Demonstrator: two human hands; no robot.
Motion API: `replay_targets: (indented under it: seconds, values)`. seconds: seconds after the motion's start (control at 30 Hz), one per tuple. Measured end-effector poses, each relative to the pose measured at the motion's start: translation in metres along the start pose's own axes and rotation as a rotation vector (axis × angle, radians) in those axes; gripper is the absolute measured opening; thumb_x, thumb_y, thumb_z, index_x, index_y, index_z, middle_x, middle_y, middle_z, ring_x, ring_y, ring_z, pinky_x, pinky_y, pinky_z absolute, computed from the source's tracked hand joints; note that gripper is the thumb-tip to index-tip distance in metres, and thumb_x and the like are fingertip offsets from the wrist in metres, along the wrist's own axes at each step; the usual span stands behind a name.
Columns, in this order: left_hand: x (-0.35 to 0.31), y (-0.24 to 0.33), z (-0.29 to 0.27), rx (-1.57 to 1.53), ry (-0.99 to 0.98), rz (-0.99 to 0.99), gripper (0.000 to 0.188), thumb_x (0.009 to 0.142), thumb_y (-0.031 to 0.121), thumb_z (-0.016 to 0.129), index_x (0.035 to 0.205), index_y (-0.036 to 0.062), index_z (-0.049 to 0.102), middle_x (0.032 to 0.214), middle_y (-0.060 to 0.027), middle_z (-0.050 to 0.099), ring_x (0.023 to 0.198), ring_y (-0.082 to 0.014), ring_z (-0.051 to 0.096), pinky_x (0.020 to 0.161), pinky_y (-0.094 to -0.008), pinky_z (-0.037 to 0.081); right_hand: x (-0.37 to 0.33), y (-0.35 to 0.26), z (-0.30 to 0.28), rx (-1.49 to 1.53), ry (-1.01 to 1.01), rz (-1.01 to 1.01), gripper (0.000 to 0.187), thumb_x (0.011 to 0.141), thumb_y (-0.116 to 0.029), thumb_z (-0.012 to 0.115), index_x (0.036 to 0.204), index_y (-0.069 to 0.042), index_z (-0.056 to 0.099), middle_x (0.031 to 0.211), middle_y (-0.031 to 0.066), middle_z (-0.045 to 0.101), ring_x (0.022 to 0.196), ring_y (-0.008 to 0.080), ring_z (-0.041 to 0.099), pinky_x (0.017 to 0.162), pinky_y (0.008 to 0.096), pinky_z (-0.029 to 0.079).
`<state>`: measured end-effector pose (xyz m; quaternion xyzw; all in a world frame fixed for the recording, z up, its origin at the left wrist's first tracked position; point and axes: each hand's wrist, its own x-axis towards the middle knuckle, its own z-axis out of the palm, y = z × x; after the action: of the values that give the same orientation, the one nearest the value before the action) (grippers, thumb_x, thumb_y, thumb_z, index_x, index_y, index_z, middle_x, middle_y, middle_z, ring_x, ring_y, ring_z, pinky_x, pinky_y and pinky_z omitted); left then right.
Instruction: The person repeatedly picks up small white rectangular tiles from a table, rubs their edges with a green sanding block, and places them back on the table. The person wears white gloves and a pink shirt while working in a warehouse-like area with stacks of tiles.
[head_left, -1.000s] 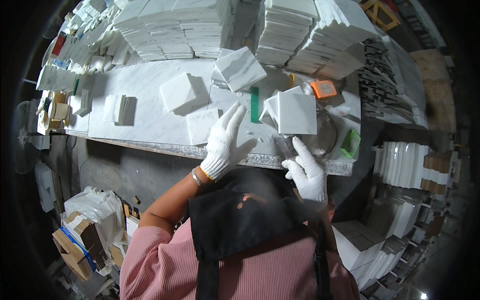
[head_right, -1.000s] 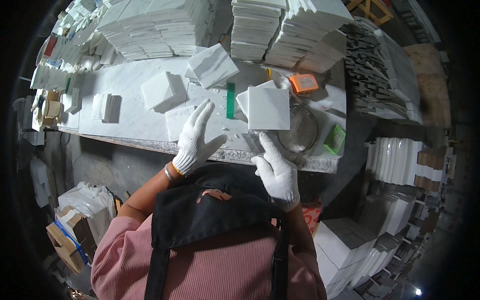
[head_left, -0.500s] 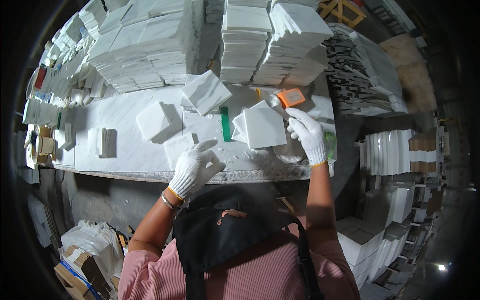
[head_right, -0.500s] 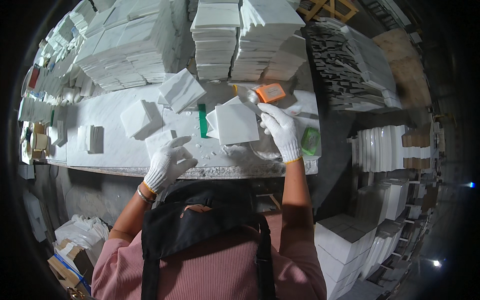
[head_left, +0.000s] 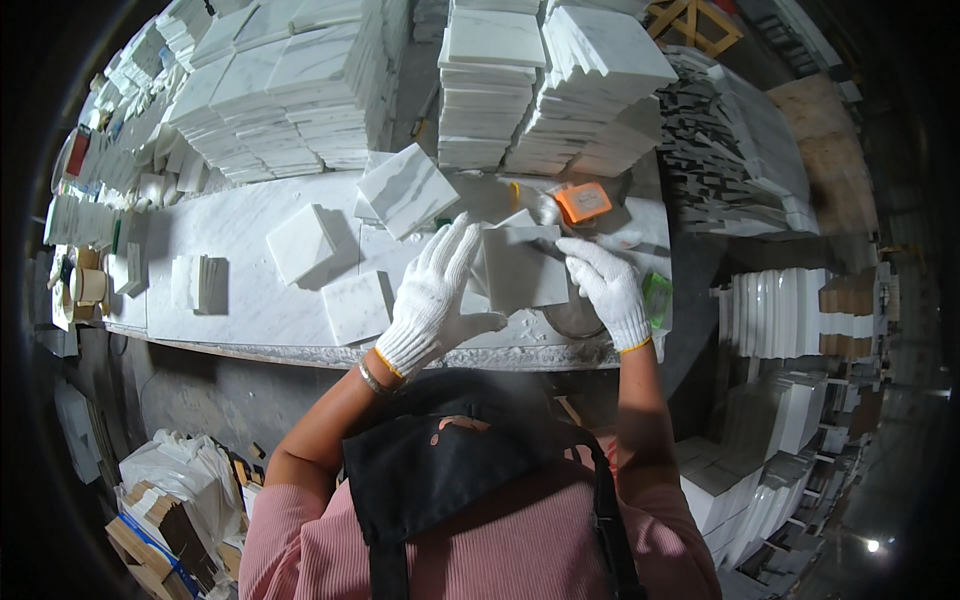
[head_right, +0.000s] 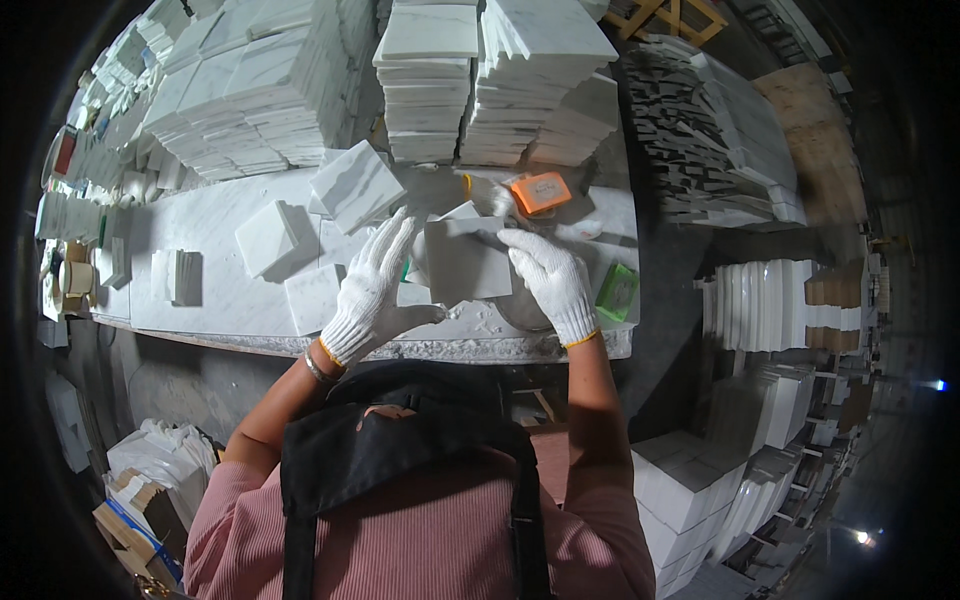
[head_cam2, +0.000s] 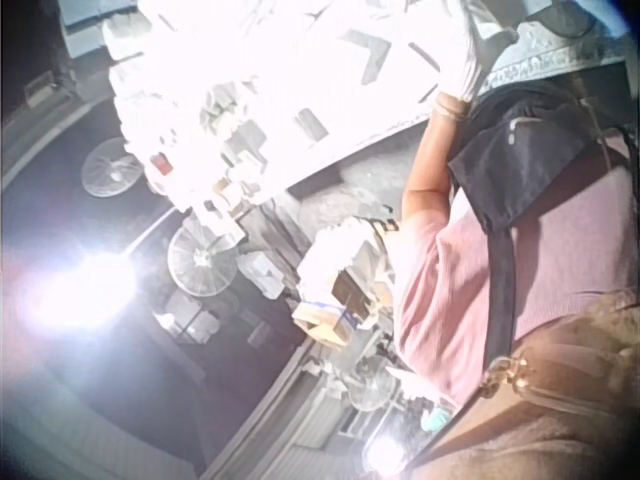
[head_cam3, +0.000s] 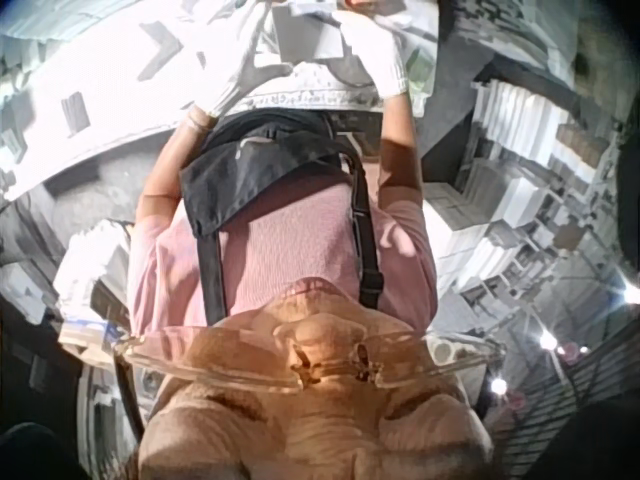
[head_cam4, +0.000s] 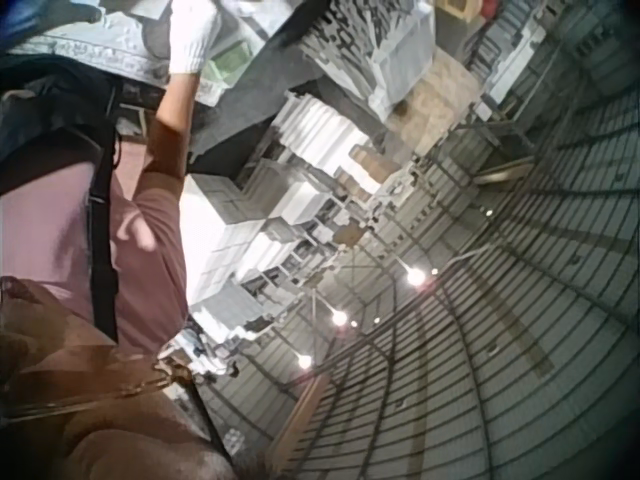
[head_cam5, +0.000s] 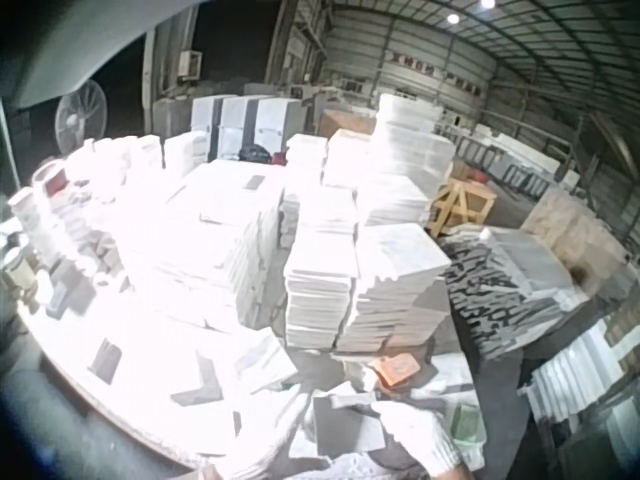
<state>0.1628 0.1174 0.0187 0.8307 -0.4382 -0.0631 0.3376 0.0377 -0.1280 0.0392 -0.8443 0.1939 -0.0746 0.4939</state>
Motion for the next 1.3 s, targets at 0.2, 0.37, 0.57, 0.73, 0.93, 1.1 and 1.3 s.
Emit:
replay_targets:
  seconds: [0.2,0.37,0.57,0.73,0.93,1.1,1.3]
  values:
    - [0.005,-0.005,0.012,-0.012,-0.011,-0.013,0.123,0.061,0.046,0.091,0.157,0.0028,0.026,0.16,-0.0244,0.03,0.146,-0.0433,0.032,0.116,-0.0513,0.035,-0.016,0.001,0.0,-0.086,-0.066,-0.128,0.027,0.095,-0.006,0.065,0.121,-0.007,0.073,0.091,0.0011,0.072,0.069,0.0047,0.057,0.059,0.0215,0.047]
    - [-0.012,-0.016,0.006,-0.05,0.003,-0.005,0.103,0.063,0.043,0.091,0.147,0.0069,0.043,0.158,-0.0245,0.033,0.144,-0.0435,0.035,0.114,-0.0514,0.037,-0.059,-0.01,-0.007,-0.032,-0.343,-0.018,0.03,0.093,-0.001,0.062,0.121,-0.005,0.073,0.093,0.0056,0.073,0.074,0.0071,0.062,0.066,0.0223,0.05]
    - [-0.056,-0.044,-0.007,-0.259,-0.251,-0.235,0.045,0.072,0.031,0.086,0.107,0.009,0.071,0.152,-0.0191,0.045,0.124,-0.0398,0.056,0.097,-0.0459,0.05,-0.086,-0.004,-0.016,0.347,-0.116,0.359,0.037,0.097,-0.002,0.058,0.134,-0.001,0.063,0.104,0.008,0.07,0.088,0.0111,0.064,0.077,0.0255,0.053]
    - [-0.062,-0.024,-0.013,-0.048,-0.271,-0.194,0.047,0.073,0.02,0.084,0.117,0.0109,0.068,0.143,-0.016,0.056,0.114,-0.0336,0.066,0.09,-0.0416,0.055,-0.095,0.009,-0.026,0.31,0.07,0.411,0.04,0.099,-0.006,0.058,0.138,-0.003,0.06,0.104,0.008,0.07,0.087,0.0121,0.065,0.077,0.027,0.054]
    - [-0.055,-0.015,-0.01,-0.136,-0.185,-0.18,0.03,0.079,0.026,0.08,0.103,0.0093,0.07,0.13,-0.0147,0.065,0.103,-0.0331,0.07,0.083,-0.0394,0.057,-0.099,0.073,-0.016,-0.369,0.226,0.298,0.035,0.097,-0.014,0.062,0.132,-0.011,0.063,0.079,0.0043,0.067,0.068,0.0127,0.06,0.064,0.0278,0.049]
    - [-0.029,0.0,-0.021,-0.174,-0.196,-0.328,0.022,0.081,0.021,0.079,0.075,0.003,0.068,0.116,-0.0129,0.071,0.093,-0.0257,0.072,0.077,-0.0364,0.055,-0.087,0.059,-0.011,-0.789,0.115,0.368,0.031,0.092,-0.044,0.064,0.108,-0.018,0.071,0.087,0.0176,0.072,0.083,0.0387,0.07,0.072,0.0504,0.054]
    - [-0.023,0.006,-0.02,-0.482,-0.213,-0.451,0.031,0.094,0.011,0.068,0.124,0.0017,0.065,0.107,-0.0095,0.071,0.091,-0.0149,0.069,0.082,-0.029,0.055,-0.072,0.026,-0.018,-0.404,0.366,0.161,0.041,0.094,-0.036,0.07,0.128,-0.014,0.067,0.096,0.0167,0.074,0.086,0.0306,0.072,0.078,0.0394,0.056]
